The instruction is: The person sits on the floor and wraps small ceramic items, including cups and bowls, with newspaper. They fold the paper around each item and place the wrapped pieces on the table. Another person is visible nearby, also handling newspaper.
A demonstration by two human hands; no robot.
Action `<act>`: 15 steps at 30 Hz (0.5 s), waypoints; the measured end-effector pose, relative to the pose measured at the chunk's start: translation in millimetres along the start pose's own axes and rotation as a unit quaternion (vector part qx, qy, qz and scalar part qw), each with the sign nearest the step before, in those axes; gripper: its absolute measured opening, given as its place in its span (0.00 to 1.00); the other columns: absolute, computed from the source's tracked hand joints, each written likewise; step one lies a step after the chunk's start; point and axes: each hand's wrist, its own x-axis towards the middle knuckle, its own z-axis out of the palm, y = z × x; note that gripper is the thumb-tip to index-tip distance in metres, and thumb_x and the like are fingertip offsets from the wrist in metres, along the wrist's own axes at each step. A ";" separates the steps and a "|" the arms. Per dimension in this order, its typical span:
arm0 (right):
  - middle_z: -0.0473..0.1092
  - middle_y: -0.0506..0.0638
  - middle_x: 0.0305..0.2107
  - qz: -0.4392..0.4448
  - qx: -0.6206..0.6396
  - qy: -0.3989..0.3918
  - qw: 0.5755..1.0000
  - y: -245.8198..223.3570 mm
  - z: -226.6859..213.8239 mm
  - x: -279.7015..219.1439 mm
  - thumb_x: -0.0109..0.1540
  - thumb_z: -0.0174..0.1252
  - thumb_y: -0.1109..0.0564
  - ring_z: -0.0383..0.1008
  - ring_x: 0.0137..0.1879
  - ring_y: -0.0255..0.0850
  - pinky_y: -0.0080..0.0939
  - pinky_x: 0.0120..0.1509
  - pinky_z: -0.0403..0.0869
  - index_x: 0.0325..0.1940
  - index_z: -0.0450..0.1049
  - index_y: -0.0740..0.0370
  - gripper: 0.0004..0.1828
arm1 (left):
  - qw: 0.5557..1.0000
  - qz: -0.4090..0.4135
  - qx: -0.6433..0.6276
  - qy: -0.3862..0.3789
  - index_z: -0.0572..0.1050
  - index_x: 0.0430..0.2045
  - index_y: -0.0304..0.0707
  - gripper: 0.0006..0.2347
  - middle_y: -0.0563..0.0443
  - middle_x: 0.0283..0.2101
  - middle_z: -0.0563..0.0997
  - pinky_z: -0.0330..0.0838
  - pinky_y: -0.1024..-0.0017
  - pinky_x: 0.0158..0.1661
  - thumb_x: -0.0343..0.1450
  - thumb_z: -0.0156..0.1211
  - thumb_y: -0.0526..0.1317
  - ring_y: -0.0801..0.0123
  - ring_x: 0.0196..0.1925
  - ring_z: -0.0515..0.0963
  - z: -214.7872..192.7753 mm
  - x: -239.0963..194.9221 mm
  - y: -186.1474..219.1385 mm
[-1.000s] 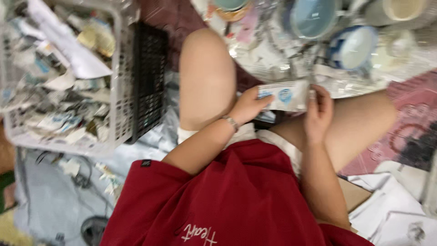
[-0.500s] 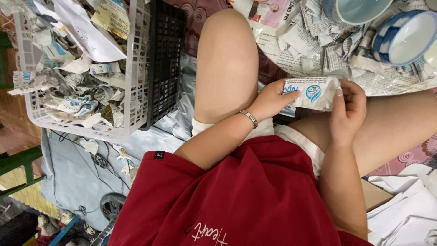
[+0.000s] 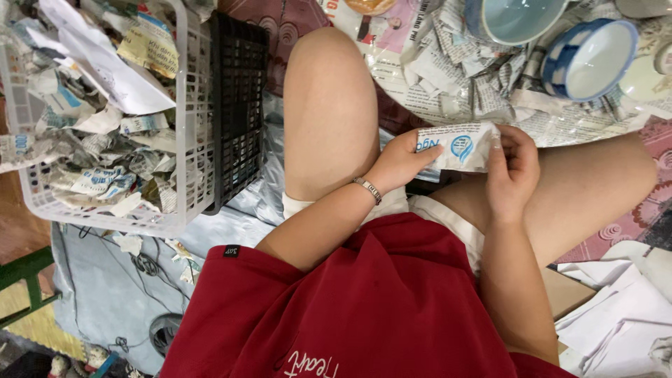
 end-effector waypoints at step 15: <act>0.72 0.46 0.43 -0.002 -0.036 0.023 0.999 -3.7 4.3 1.6 0.70 0.56 0.67 0.71 0.44 0.31 0.29 0.47 0.70 0.61 0.72 0.65 0.14 | 1.000 0.022 -0.001 -0.016 0.77 0.45 0.29 0.10 0.56 0.38 0.83 0.75 0.76 0.39 0.74 0.61 0.37 0.81 0.36 0.77 -2.5 -2.1 3.8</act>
